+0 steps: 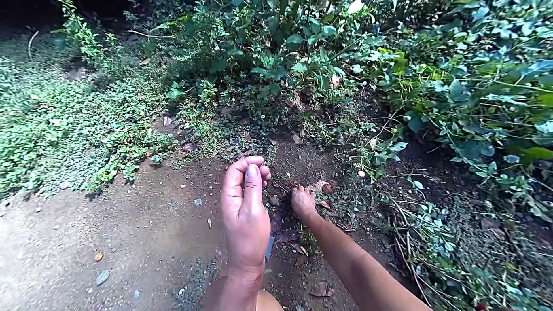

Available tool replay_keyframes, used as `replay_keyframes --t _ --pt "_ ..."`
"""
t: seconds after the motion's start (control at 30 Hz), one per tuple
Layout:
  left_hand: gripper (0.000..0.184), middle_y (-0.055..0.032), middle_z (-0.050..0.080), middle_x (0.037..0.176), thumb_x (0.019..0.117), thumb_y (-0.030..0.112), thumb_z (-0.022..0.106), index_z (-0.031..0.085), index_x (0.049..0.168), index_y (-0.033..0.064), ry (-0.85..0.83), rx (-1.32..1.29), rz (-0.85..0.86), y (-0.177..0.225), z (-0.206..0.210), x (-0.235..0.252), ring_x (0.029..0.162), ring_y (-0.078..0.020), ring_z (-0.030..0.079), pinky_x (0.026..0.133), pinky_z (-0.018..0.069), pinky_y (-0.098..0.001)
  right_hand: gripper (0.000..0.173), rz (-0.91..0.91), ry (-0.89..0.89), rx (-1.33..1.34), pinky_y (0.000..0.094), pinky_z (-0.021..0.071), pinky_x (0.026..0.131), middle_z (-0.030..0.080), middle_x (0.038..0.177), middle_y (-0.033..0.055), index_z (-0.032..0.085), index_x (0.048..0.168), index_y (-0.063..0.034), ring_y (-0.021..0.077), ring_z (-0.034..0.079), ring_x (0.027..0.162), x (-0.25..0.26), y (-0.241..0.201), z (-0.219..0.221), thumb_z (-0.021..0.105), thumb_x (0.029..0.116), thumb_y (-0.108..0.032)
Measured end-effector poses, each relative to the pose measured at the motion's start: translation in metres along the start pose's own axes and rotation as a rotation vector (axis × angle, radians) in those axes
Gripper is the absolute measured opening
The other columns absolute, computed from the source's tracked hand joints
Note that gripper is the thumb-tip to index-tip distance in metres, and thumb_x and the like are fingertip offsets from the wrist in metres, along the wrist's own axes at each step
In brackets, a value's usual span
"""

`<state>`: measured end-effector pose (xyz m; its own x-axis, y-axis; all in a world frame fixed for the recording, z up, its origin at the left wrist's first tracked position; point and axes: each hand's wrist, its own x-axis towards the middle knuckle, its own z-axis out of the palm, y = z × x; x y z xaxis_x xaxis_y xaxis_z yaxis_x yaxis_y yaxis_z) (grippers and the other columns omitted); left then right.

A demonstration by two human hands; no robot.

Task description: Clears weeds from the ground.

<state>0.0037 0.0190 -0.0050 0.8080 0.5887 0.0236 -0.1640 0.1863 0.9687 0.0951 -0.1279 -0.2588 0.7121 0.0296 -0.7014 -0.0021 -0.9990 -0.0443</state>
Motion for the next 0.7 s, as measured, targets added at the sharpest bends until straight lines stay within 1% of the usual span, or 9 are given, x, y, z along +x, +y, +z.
replay_keyframes --t 0.07,0.17,0.23,0.3,0.37,0.4,0.53,0.63,0.7 --pt "0.024 0.0023 0.068 0.086 0.1069 0.004 0.037 0.061 0.107 0.0026 -0.007 -0.011 0.003 0.000 0.001 -0.001 0.082 -0.0046 0.067 0.081 0.0577 -0.0218 0.041 -0.019 0.037 -0.006 0.0592 0.0254 0.119 0.042 0.156 0.0237 0.051 0.144 0.0038 0.0416 0.038 0.146 0.002 0.004 -0.003 0.036 0.1077 -0.007" --pt "0.024 0.0023 0.068 0.087 0.1063 0.004 0.038 0.062 0.108 0.0024 -0.020 -0.016 0.008 0.000 0.000 -0.002 0.083 -0.0049 0.068 0.081 0.0578 -0.0219 0.049 0.000 0.053 0.052 0.0553 0.0462 0.107 0.043 0.154 0.0258 0.037 0.152 0.0011 0.0426 0.056 0.131 0.001 0.000 -0.029 0.043 0.1044 -0.004" --pt "0.024 0.0019 0.068 0.087 0.1062 0.004 0.038 0.062 0.108 0.0022 -0.015 -0.021 0.007 0.000 -0.001 -0.001 0.083 -0.0054 0.068 0.081 0.0577 -0.0220 0.060 -0.030 0.002 0.077 0.0559 0.0495 0.102 0.044 0.152 0.0266 0.034 0.155 -0.0035 0.0428 0.059 0.128 0.001 -0.006 -0.050 0.053 0.0980 -0.005" --pt "0.024 0.0018 0.068 0.087 0.1066 0.004 0.038 0.061 0.108 0.0023 -0.015 -0.023 0.003 -0.002 -0.001 0.001 0.083 -0.0054 0.068 0.081 0.0577 -0.0219 0.055 -0.075 -0.088 0.040 0.0591 0.0468 0.104 0.053 0.147 0.0242 0.047 0.149 -0.0070 0.0404 0.057 0.131 0.005 -0.013 -0.066 0.059 0.0974 -0.021" --pt "0.024 0.0016 0.068 0.087 0.1067 0.004 0.038 0.061 0.108 0.0022 -0.021 -0.021 0.000 -0.003 0.000 0.001 0.083 -0.0052 0.068 0.081 0.0575 -0.0219 0.049 -0.100 -0.181 -0.002 0.0624 0.0441 0.106 0.059 0.141 0.0222 0.061 0.137 -0.0060 0.0387 0.056 0.133 0.014 -0.023 -0.070 0.057 0.1016 -0.040" --pt "0.023 0.0017 0.068 0.087 0.1067 0.004 0.038 0.061 0.107 0.0021 -0.025 -0.020 -0.003 -0.003 0.001 0.001 0.083 -0.0051 0.068 0.081 0.0575 -0.0221 0.049 -0.102 -0.216 -0.003 0.0620 0.0436 0.106 0.060 0.140 0.0225 0.064 0.132 -0.0036 0.0380 0.056 0.133 0.019 -0.029 -0.068 0.054 0.1029 -0.042" --pt "0.023 0.0017 0.068 0.088 0.1066 0.004 0.039 0.061 0.108 -0.0006 -0.058 -0.032 -0.019 -0.002 0.002 -0.002 0.083 -0.0040 0.068 0.082 0.0581 -0.0217 0.046 -0.017 -0.266 0.221 0.0529 0.0465 0.105 0.059 0.138 0.0243 0.062 0.128 0.0059 0.0349 0.058 0.128 0.026 -0.038 -0.049 0.055 0.1027 -0.031" --pt "0.024 -0.0014 0.066 0.091 0.1058 0.004 0.042 0.062 0.112 -0.0067 -0.085 -0.032 -0.012 0.001 0.002 -0.002 0.083 -0.0023 0.066 0.080 0.0569 -0.0204 0.046 -0.058 -0.152 0.215 0.0525 0.0421 0.113 0.057 0.144 0.0257 0.058 0.135 0.0067 0.0376 0.054 0.137 -0.033 -0.058 -0.063 0.052 0.1038 -0.026" --pt "0.025 -0.0062 0.067 0.095 0.1056 0.004 0.043 0.062 0.115 -0.0098 -0.086 -0.006 -0.020 0.007 -0.001 -0.001 0.085 -0.0032 0.064 0.082 0.0556 -0.0219 0.045 -0.203 -0.151 0.167 0.0567 0.0373 0.115 0.052 0.146 0.0320 0.052 0.139 0.0119 0.0452 0.049 0.139 -0.077 -0.068 -0.083 0.044 0.1090 -0.020"
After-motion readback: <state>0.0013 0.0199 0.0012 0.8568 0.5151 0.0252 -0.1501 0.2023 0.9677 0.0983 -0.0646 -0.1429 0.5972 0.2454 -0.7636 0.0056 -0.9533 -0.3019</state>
